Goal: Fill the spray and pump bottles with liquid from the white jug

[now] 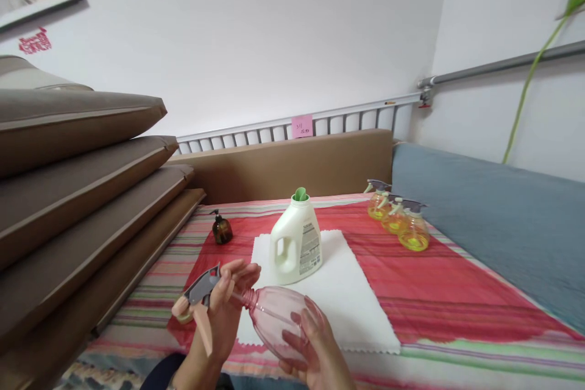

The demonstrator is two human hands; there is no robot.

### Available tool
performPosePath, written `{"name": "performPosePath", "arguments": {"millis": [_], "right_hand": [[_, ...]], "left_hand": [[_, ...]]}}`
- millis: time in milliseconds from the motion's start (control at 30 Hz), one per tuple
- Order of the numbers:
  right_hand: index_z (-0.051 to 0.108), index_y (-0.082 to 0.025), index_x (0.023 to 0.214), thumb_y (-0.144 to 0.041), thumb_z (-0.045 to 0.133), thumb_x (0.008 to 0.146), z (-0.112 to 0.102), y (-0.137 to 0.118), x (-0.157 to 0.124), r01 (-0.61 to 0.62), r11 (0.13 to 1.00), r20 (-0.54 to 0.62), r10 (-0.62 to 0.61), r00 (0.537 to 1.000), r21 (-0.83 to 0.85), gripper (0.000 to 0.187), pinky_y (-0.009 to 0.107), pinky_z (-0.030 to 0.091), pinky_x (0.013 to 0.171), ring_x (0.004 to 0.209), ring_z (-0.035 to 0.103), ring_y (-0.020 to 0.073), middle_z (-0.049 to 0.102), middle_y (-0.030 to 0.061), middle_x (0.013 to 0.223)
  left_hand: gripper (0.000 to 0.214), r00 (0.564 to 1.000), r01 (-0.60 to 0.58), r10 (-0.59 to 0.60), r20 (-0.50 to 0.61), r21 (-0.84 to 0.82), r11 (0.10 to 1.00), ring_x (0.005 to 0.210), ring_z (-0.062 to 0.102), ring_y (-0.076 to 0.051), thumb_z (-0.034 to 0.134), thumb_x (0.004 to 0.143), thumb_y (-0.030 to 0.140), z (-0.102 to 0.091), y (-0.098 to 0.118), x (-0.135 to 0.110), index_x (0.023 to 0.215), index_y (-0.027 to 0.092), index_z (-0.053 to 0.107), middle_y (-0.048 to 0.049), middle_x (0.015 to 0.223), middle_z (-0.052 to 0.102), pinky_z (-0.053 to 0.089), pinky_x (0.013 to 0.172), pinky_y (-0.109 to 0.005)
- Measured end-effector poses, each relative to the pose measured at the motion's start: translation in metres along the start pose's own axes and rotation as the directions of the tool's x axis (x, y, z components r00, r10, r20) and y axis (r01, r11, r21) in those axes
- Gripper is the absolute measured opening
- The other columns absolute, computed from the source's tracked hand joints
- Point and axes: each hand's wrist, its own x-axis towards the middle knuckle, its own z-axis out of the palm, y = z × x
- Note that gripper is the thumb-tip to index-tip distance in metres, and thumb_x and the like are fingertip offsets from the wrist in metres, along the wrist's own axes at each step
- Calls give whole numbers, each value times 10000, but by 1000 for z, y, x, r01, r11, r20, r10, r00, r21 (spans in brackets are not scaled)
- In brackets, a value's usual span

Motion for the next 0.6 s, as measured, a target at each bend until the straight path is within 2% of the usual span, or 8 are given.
{"name": "performPosePath", "arguments": {"millis": [133, 300, 400, 467, 533, 600], "right_hand": [[352, -357, 1277, -613, 715, 554, 3, -2, -7, 112, 994, -28, -112, 993, -21, 848, 364, 520, 522, 940, 604, 302, 427, 100, 1323], [332, -356, 1281, -618, 674, 612, 4, 2, -16, 89, 996, 65, -90, 994, 16, 796, 391, 532, 592, 970, 591, 295, 400, 111, 1348], [265, -373, 1316, -636, 690, 577, 2, 9, -14, 70, 997, 107, -74, 991, 45, 891, 408, 527, 588, 913, 605, 276, 349, 141, 1378], [212, -404, 1339, -575, 769, 509, 0, 14, -14, 52, 997, 165, -60, 985, 54, 1015, 400, 524, 607, 899, 618, 263, 329, 146, 1392], [178, -441, 1349, -417, 859, 418, -3, 16, -17, 17, 998, 249, -30, 968, 52, 1154, 369, 520, 636, 938, 625, 267, 348, 125, 1386], [213, -443, 1347, -297, 874, 407, -8, 13, -24, -9, 999, 340, -4, 940, 38, 1159, 348, 526, 655, 988, 619, 277, 418, 97, 1339]], "left_hand": [[300, 995, -89, 86, 48, 77, 993, 866, 656, -308, 750, 596, 411, -8, -8, 3, 766, 170, 693, -103, 845, 722, 466, 869, -438], [297, 996, -43, 35, 78, 101, 994, 875, 657, -311, 727, 642, 379, 0, -15, -10, 852, 172, 692, -108, 871, 727, 486, 843, -414], [244, 994, 3, -10, 104, 65, 998, 803, 675, -285, 697, 672, 363, 6, -9, -15, 811, 163, 693, -106, 796, 733, 507, 786, -388], [227, 996, 19, -24, 90, 53, 998, 780, 680, -279, 654, 709, 363, 8, -2, -15, 782, 150, 690, -111, 751, 730, 514, 759, -385], [229, 999, -4, 2, 54, 47, 999, 746, 681, -278, 616, 738, 356, 9, 6, -15, 751, 139, 684, -112, 696, 721, 514, 765, -413], [225, 999, -39, 39, 23, 23, 999, 704, 675, -272, 594, 754, 339, 10, 11, -15, 727, 133, 680, -104, 656, 709, 503, 797, -460]]}}
